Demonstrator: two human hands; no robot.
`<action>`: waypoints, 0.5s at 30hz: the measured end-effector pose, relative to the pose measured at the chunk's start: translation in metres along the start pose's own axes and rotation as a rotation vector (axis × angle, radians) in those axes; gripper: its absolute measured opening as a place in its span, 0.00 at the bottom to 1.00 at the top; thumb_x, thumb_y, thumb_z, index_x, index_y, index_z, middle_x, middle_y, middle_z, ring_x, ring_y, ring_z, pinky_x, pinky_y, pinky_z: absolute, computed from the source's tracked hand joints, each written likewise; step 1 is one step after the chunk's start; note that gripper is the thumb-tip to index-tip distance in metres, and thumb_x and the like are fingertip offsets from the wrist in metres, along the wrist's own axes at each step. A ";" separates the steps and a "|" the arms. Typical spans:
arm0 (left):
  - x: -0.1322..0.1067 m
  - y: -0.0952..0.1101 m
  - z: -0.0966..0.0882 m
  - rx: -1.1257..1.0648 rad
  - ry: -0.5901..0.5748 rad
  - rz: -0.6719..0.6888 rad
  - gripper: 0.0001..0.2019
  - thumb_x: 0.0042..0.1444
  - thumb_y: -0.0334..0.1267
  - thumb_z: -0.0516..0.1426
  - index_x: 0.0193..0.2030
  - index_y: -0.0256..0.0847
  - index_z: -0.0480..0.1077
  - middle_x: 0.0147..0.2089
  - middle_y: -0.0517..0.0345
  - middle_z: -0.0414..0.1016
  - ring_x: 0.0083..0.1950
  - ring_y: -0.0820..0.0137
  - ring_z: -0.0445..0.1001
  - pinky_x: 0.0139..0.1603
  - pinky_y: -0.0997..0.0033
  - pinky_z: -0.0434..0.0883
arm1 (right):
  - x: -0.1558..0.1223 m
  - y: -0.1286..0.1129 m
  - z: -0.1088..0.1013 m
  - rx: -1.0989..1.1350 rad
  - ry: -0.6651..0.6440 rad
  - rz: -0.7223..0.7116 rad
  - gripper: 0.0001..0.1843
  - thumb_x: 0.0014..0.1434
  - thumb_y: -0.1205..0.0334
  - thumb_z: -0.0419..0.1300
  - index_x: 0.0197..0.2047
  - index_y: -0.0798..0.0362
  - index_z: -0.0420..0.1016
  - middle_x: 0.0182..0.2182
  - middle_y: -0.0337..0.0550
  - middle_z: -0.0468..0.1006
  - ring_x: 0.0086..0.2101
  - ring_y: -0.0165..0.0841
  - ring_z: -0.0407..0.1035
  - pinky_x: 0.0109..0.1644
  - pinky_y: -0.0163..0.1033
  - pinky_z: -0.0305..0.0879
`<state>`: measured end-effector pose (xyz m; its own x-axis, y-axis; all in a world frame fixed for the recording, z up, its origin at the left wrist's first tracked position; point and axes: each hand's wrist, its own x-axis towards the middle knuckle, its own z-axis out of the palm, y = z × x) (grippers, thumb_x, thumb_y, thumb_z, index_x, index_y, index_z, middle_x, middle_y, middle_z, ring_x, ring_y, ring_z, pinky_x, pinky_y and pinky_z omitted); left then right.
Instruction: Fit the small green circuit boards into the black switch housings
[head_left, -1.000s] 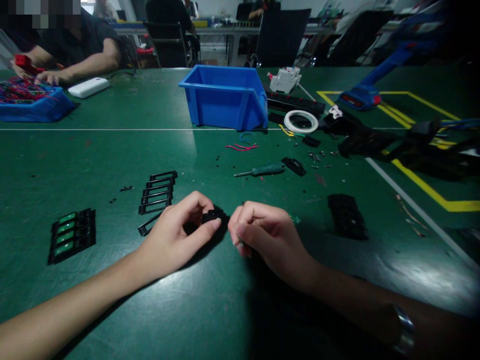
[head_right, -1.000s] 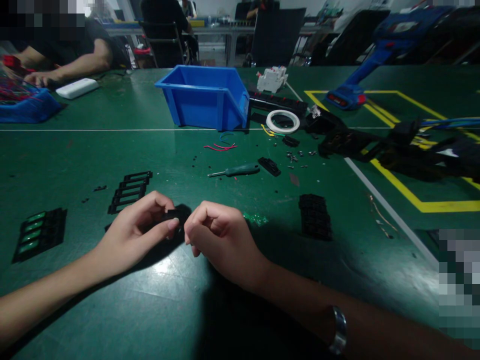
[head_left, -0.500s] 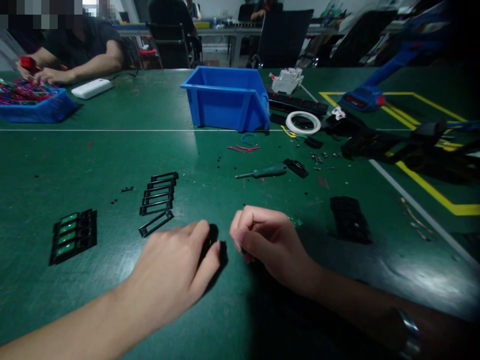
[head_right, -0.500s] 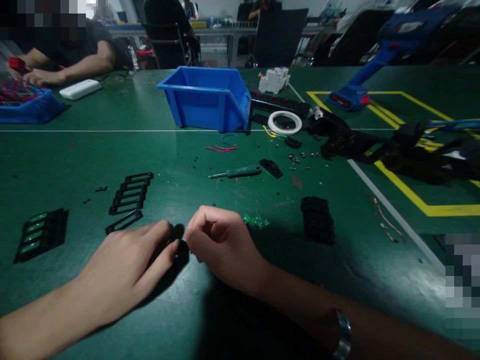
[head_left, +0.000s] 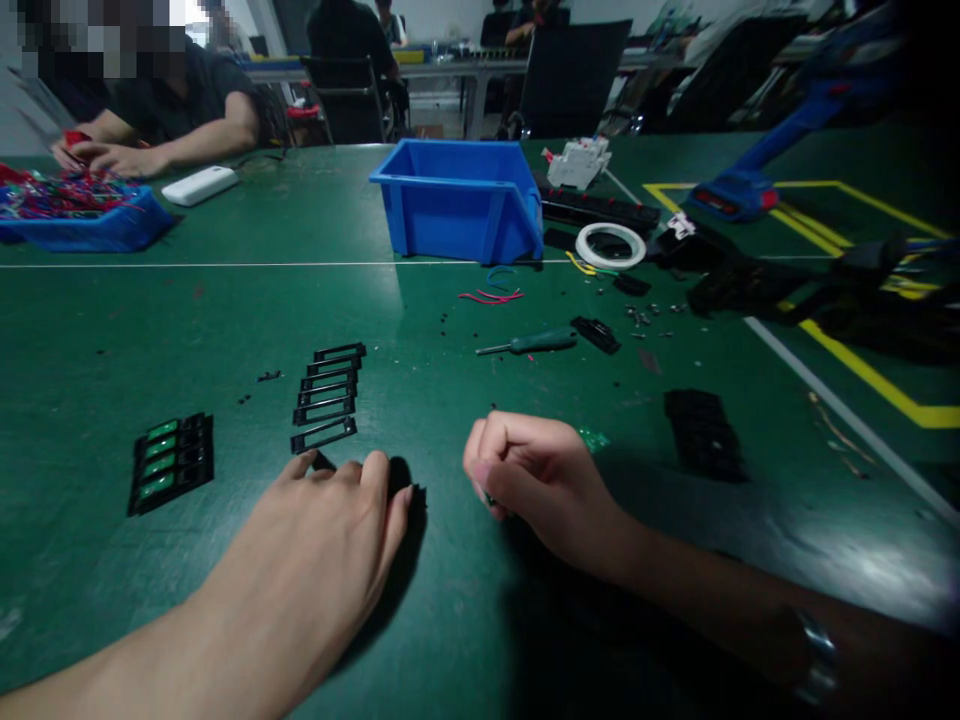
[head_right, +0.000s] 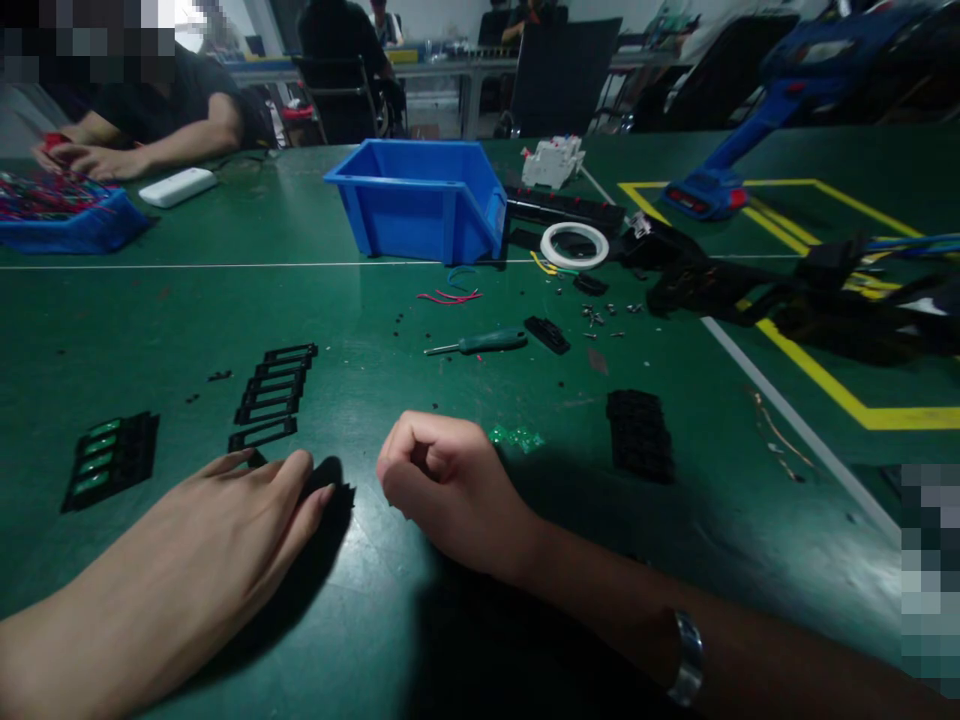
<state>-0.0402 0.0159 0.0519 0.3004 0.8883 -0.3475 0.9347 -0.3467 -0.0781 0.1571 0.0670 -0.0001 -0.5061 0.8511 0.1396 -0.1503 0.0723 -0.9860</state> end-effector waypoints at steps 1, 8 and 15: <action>0.001 -0.001 0.000 -0.001 0.000 -0.001 0.19 0.72 0.41 0.41 0.41 0.40 0.70 0.31 0.50 0.75 0.32 0.51 0.78 0.45 0.40 0.74 | 0.000 0.000 0.000 -0.004 -0.002 -0.008 0.13 0.62 0.68 0.61 0.25 0.55 0.68 0.23 0.37 0.71 0.23 0.25 0.62 0.24 0.32 0.57; 0.004 -0.003 0.002 -0.013 0.011 0.032 0.20 0.72 0.41 0.39 0.39 0.40 0.69 0.31 0.50 0.76 0.31 0.53 0.79 0.49 0.38 0.73 | 0.000 -0.002 -0.001 -0.008 -0.017 -0.002 0.13 0.61 0.69 0.61 0.25 0.55 0.68 0.23 0.36 0.70 0.23 0.25 0.62 0.25 0.33 0.57; 0.005 -0.005 0.006 -0.047 0.065 0.040 0.19 0.72 0.41 0.40 0.39 0.40 0.69 0.28 0.51 0.75 0.30 0.51 0.79 0.49 0.37 0.73 | 0.000 -0.001 0.001 0.008 -0.025 0.011 0.13 0.60 0.69 0.63 0.24 0.55 0.68 0.23 0.36 0.70 0.24 0.25 0.61 0.26 0.33 0.57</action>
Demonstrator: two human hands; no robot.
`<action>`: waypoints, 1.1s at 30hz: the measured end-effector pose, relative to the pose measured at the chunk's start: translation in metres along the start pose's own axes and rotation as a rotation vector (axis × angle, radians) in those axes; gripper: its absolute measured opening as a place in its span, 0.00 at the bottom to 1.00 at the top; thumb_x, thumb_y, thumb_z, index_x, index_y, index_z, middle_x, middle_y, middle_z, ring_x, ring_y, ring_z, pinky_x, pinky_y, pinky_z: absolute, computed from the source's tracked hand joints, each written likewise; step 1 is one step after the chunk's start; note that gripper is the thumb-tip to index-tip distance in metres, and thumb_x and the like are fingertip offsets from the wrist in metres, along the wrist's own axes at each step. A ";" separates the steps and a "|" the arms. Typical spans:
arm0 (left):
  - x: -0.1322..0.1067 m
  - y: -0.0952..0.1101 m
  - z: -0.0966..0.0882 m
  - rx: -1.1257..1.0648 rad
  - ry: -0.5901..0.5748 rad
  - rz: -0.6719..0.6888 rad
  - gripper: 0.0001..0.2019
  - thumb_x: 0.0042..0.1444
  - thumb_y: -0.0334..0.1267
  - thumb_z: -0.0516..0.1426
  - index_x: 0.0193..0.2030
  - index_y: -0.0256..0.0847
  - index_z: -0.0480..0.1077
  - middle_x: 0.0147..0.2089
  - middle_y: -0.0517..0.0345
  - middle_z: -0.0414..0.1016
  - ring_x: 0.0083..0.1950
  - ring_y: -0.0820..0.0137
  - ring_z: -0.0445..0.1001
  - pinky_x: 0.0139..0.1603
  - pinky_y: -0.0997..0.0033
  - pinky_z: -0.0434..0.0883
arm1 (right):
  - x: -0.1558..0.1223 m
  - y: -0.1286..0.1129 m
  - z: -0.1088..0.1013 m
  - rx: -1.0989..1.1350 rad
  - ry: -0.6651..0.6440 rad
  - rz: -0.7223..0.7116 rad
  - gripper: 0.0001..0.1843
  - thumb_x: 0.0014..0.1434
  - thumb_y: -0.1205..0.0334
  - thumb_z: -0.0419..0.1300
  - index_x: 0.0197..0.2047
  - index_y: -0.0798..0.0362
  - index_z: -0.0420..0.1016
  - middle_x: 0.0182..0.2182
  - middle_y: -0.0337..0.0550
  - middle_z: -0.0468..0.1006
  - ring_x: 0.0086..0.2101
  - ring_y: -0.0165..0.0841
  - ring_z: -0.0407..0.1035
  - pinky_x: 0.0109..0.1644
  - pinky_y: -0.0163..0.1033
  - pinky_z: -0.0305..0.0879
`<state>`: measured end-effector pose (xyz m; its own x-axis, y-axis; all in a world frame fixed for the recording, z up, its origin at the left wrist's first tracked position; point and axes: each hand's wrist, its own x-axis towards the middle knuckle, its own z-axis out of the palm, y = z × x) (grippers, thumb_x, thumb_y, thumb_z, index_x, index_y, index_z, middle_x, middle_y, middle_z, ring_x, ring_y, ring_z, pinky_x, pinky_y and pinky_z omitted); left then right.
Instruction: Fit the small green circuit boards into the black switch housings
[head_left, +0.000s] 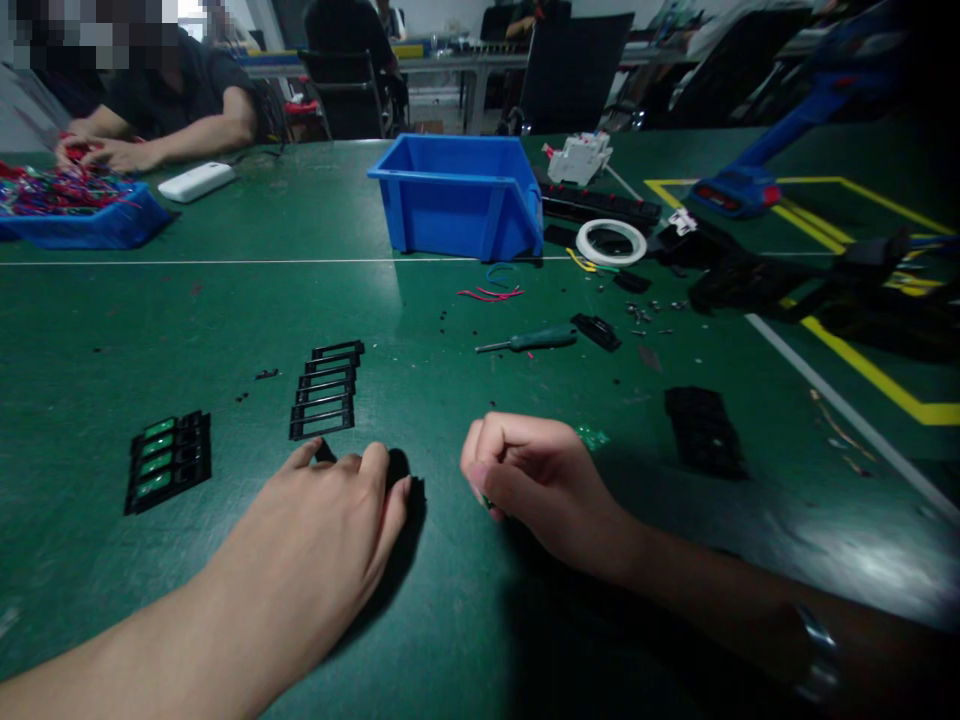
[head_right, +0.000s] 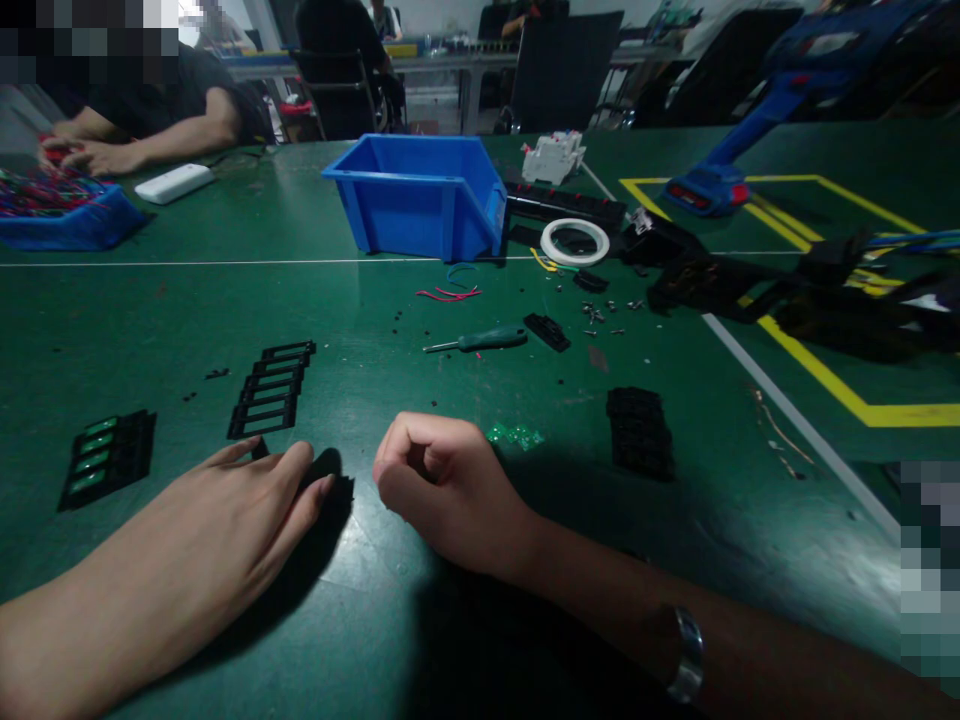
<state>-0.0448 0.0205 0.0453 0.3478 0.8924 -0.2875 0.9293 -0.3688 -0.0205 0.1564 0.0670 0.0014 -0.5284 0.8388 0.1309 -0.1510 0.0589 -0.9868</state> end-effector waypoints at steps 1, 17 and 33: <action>0.000 0.000 0.000 0.001 0.013 0.000 0.19 0.72 0.41 0.40 0.38 0.40 0.69 0.28 0.51 0.75 0.30 0.51 0.79 0.48 0.37 0.73 | 0.000 0.000 0.000 -0.001 -0.001 0.000 0.13 0.60 0.69 0.63 0.24 0.55 0.68 0.23 0.36 0.70 0.24 0.25 0.62 0.26 0.33 0.57; 0.030 -0.021 0.019 -0.574 0.452 0.128 0.08 0.69 0.43 0.56 0.47 0.41 0.68 0.34 0.61 0.74 0.31 0.71 0.73 0.33 0.72 0.66 | 0.006 0.011 -0.001 0.154 0.223 0.152 0.11 0.62 0.65 0.65 0.30 0.52 0.68 0.21 0.32 0.72 0.22 0.24 0.64 0.26 0.32 0.59; 0.040 -0.014 0.030 -1.277 0.333 -0.064 0.11 0.62 0.42 0.63 0.45 0.38 0.71 0.30 0.62 0.75 0.28 0.73 0.75 0.31 0.74 0.70 | 0.010 0.011 0.000 0.099 0.243 0.154 0.08 0.65 0.58 0.65 0.39 0.54 0.78 0.22 0.35 0.75 0.23 0.25 0.67 0.26 0.31 0.63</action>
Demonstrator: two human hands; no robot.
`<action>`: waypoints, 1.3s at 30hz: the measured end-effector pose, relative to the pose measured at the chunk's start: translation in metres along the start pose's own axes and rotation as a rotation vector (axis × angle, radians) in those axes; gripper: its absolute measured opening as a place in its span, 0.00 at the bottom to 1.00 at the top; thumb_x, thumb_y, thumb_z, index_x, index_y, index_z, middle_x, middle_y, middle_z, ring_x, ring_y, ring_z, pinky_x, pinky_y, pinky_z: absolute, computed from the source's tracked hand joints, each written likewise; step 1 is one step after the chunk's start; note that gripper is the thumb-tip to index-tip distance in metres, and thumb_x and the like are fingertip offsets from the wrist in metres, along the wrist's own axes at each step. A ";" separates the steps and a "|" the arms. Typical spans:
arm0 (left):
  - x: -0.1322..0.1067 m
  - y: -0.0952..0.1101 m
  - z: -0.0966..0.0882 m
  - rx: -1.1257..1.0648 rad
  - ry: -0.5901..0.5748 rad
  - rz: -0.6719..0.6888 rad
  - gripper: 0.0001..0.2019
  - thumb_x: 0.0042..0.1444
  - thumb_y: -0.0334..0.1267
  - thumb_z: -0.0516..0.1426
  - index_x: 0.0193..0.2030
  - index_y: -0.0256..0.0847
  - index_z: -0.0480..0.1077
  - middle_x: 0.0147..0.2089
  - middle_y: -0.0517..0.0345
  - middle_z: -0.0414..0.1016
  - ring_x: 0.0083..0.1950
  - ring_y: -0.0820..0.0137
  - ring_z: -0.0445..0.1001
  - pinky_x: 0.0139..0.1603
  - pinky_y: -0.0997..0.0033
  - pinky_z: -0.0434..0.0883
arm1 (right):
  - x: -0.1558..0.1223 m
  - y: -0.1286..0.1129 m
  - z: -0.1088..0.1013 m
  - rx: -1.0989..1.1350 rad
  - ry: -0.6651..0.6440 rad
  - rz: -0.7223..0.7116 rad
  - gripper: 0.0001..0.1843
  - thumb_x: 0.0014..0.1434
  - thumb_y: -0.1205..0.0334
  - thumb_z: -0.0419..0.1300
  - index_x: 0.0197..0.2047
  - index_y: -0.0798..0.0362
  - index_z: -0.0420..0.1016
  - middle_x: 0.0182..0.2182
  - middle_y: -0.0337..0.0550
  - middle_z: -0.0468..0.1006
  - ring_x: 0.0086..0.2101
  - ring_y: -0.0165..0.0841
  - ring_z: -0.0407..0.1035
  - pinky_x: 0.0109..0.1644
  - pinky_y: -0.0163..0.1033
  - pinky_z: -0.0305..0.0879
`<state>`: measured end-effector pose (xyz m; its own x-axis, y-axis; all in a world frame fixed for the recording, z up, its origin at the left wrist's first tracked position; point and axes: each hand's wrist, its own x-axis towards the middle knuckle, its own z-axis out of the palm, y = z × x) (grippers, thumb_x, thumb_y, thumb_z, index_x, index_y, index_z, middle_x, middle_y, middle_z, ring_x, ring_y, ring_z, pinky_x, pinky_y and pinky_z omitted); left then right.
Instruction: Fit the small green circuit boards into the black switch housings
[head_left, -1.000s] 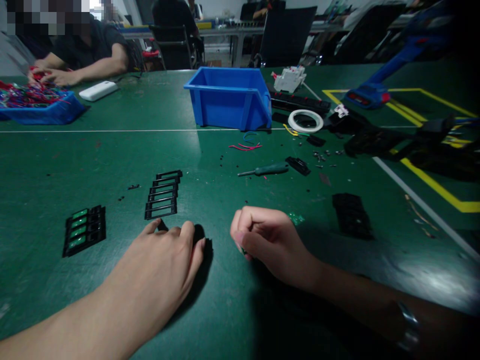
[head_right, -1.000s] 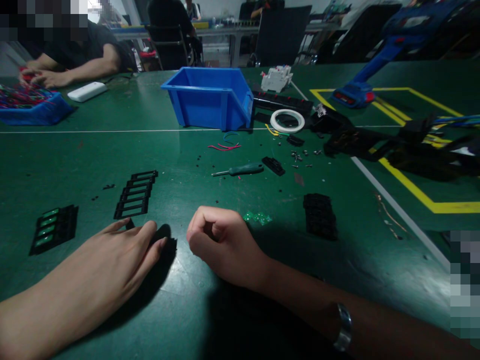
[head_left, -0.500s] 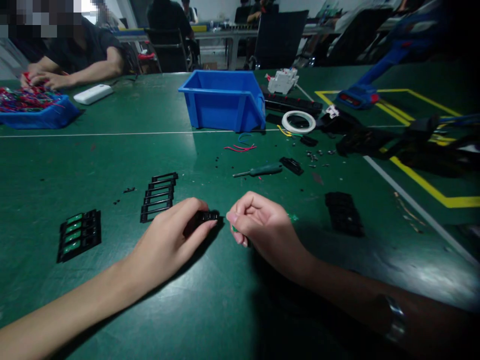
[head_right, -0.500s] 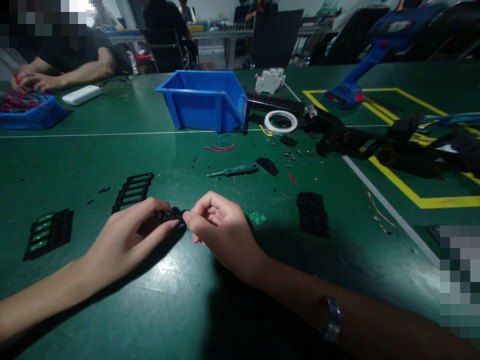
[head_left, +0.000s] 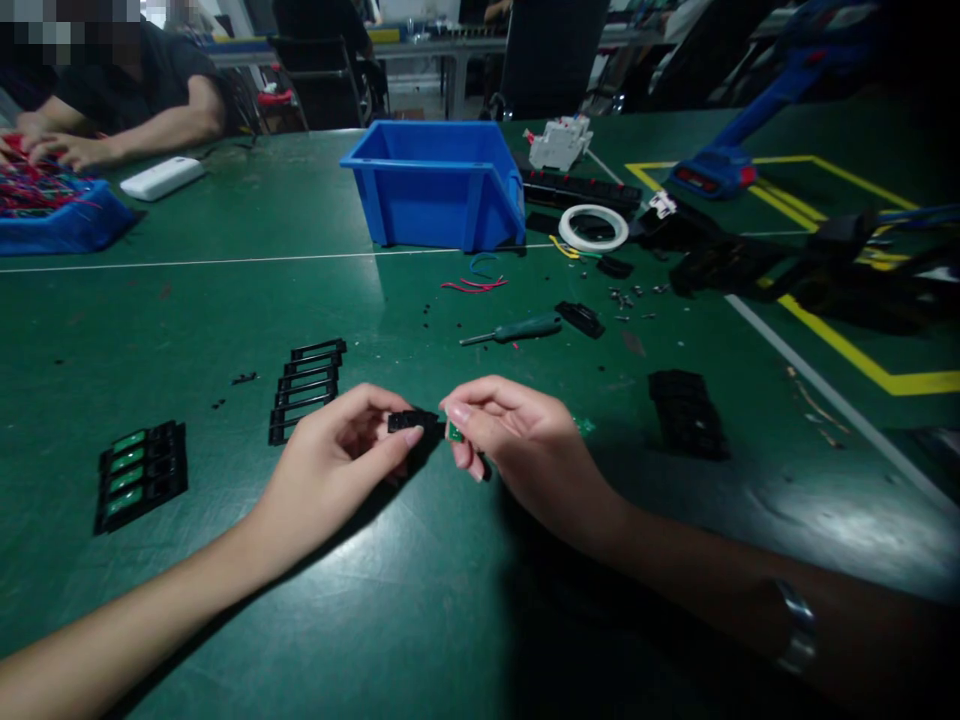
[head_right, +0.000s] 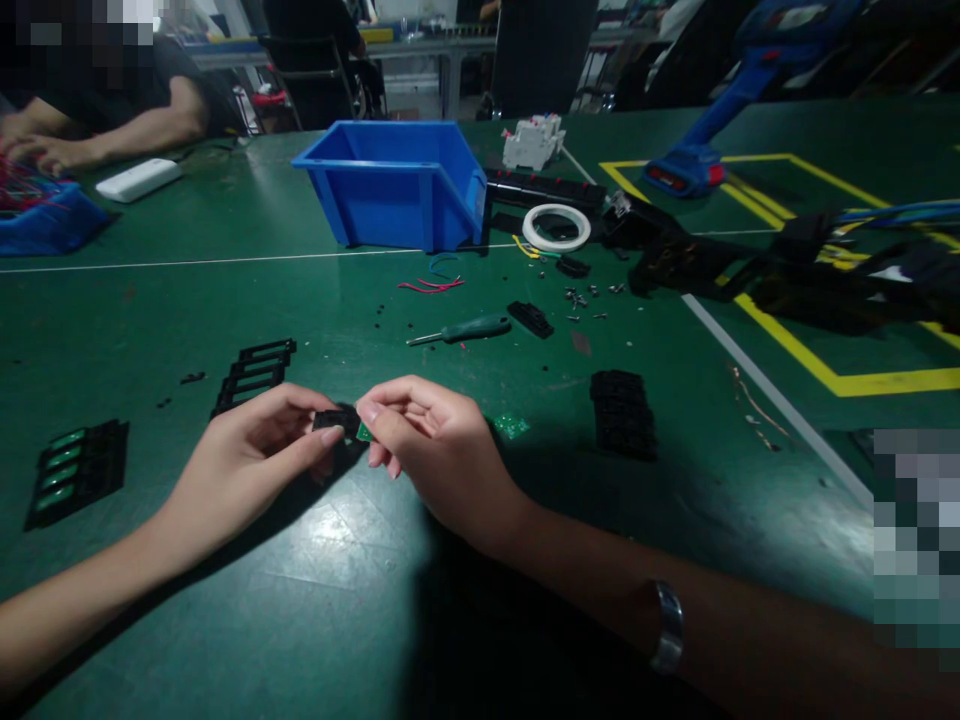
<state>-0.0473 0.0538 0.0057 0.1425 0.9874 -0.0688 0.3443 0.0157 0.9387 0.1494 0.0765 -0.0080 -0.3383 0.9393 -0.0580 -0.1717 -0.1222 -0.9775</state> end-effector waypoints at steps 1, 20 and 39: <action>0.001 0.000 0.000 0.001 -0.011 0.002 0.11 0.62 0.42 0.63 0.45 0.38 0.71 0.30 0.62 0.75 0.28 0.73 0.75 0.31 0.74 0.70 | 0.000 0.000 0.000 -0.008 0.002 -0.002 0.08 0.65 0.58 0.64 0.39 0.54 0.78 0.22 0.35 0.75 0.23 0.26 0.67 0.26 0.31 0.63; 0.000 -0.001 0.000 0.040 -0.037 0.038 0.10 0.64 0.42 0.61 0.46 0.39 0.71 0.30 0.63 0.72 0.28 0.73 0.73 0.30 0.75 0.68 | -0.001 0.001 -0.001 0.025 -0.013 0.001 0.09 0.63 0.57 0.67 0.38 0.53 0.74 0.23 0.33 0.73 0.22 0.25 0.67 0.26 0.31 0.62; -0.002 -0.006 -0.001 0.080 -0.048 0.073 0.09 0.64 0.41 0.60 0.47 0.40 0.69 0.32 0.62 0.72 0.30 0.73 0.73 0.32 0.75 0.69 | 0.000 0.000 0.001 0.063 -0.043 0.024 0.06 0.64 0.61 0.65 0.40 0.55 0.74 0.29 0.40 0.79 0.25 0.26 0.72 0.26 0.31 0.66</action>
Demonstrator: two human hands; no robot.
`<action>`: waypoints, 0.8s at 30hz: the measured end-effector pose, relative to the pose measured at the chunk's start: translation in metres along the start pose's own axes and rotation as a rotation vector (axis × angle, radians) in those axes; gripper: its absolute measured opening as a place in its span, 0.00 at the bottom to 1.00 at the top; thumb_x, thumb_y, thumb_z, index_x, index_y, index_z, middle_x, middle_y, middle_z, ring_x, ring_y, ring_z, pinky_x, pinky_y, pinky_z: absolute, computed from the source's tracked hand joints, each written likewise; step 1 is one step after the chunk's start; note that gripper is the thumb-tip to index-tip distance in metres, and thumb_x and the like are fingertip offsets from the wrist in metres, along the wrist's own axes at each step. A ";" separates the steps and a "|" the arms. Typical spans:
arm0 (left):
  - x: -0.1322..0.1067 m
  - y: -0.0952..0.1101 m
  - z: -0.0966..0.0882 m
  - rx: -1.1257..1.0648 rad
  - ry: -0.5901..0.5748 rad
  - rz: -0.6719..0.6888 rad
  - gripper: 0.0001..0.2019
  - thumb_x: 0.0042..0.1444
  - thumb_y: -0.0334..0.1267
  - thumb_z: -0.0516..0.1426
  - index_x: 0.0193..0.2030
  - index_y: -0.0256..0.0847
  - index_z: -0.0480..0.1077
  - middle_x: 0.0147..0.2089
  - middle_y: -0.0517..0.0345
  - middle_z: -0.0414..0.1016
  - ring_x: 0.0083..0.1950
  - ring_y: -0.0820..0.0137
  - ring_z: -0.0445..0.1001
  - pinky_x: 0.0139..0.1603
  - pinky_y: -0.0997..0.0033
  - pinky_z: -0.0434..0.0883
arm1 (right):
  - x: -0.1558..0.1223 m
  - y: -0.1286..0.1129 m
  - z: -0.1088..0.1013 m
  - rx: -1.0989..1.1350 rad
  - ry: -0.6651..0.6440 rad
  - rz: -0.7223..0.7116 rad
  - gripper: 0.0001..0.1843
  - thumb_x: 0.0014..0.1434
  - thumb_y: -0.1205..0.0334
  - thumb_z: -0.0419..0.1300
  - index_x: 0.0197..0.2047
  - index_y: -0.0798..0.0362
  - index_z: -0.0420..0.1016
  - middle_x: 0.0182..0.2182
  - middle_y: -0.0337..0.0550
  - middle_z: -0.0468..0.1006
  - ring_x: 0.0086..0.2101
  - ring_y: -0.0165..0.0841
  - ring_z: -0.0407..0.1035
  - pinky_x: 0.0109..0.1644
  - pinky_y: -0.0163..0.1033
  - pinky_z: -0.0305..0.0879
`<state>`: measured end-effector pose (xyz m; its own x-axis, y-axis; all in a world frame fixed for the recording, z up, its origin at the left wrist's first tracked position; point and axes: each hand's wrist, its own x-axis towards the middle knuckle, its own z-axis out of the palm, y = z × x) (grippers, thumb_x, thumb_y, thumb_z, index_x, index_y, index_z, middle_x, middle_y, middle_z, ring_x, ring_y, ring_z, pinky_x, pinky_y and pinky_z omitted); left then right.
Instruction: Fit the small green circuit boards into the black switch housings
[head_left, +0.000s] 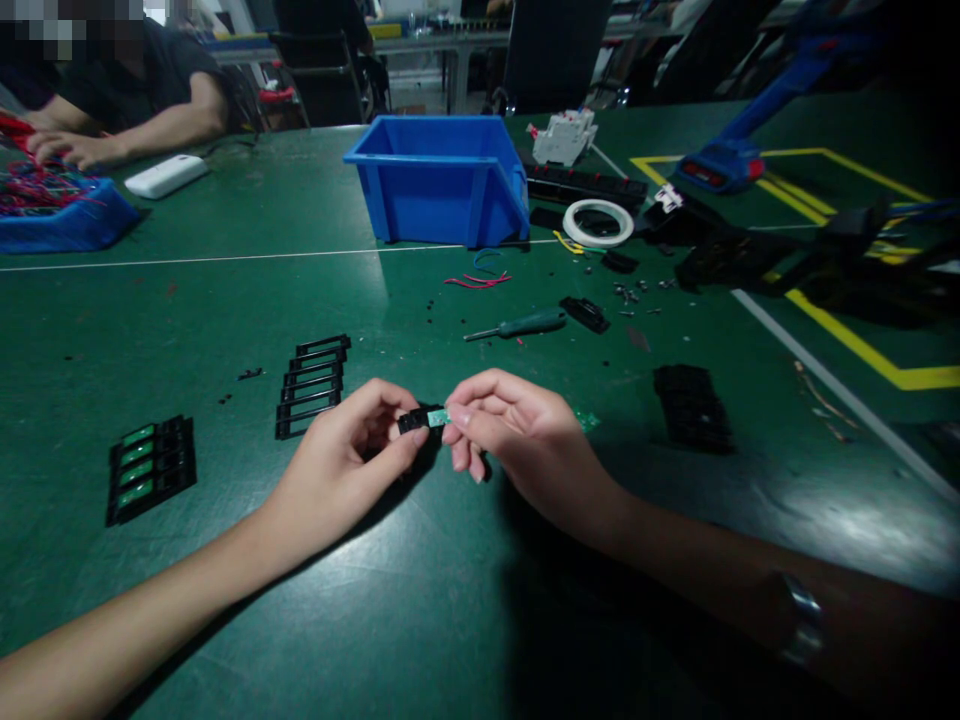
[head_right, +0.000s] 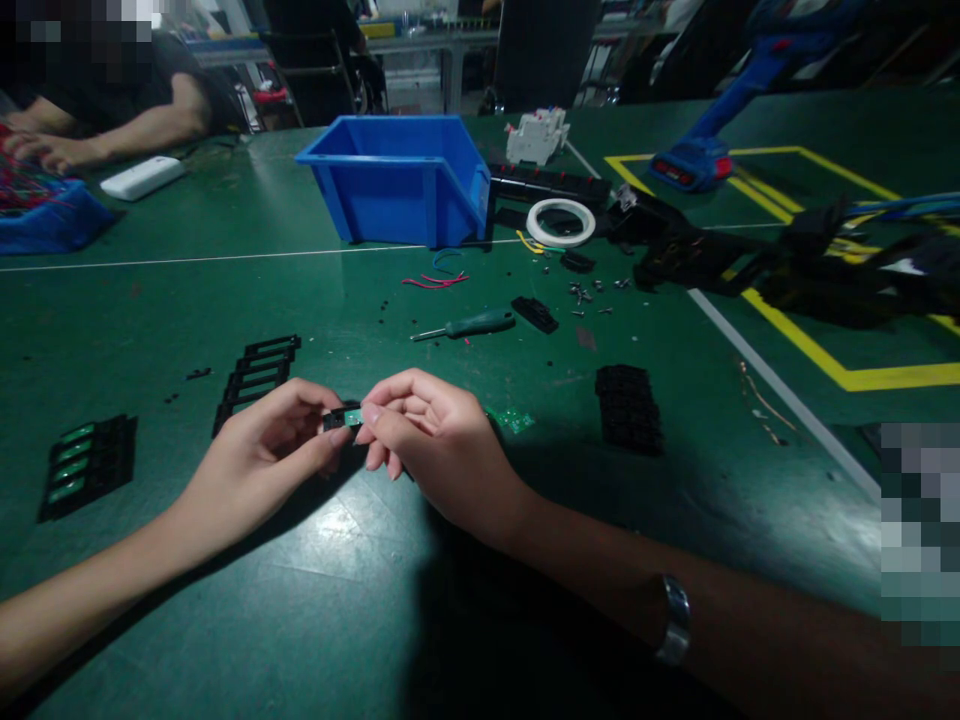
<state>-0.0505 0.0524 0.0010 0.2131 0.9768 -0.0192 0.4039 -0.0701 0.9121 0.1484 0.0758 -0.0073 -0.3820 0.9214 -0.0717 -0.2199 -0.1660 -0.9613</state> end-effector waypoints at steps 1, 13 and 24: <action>0.000 0.000 0.000 -0.001 -0.001 -0.002 0.09 0.64 0.41 0.60 0.47 0.40 0.69 0.32 0.62 0.73 0.31 0.73 0.73 0.32 0.75 0.69 | 0.000 0.000 0.000 -0.003 0.001 0.001 0.07 0.64 0.61 0.65 0.40 0.55 0.74 0.29 0.40 0.79 0.25 0.26 0.72 0.26 0.31 0.66; 0.000 0.001 0.000 0.005 -0.020 -0.001 0.08 0.65 0.41 0.60 0.46 0.41 0.69 0.33 0.63 0.73 0.31 0.73 0.73 0.32 0.75 0.68 | 0.000 0.002 -0.001 0.011 -0.007 -0.010 0.06 0.64 0.62 0.65 0.41 0.54 0.75 0.30 0.39 0.79 0.26 0.26 0.73 0.26 0.30 0.67; 0.000 -0.001 -0.001 0.014 -0.017 0.011 0.09 0.65 0.42 0.60 0.47 0.42 0.69 0.32 0.64 0.72 0.31 0.73 0.73 0.32 0.75 0.68 | -0.001 0.002 -0.001 0.048 -0.014 -0.027 0.04 0.63 0.66 0.65 0.42 0.55 0.75 0.30 0.39 0.79 0.27 0.25 0.74 0.27 0.29 0.68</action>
<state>-0.0516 0.0523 0.0008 0.2325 0.9725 -0.0158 0.4141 -0.0843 0.9063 0.1491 0.0751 -0.0094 -0.3879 0.9207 -0.0418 -0.2727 -0.1579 -0.9491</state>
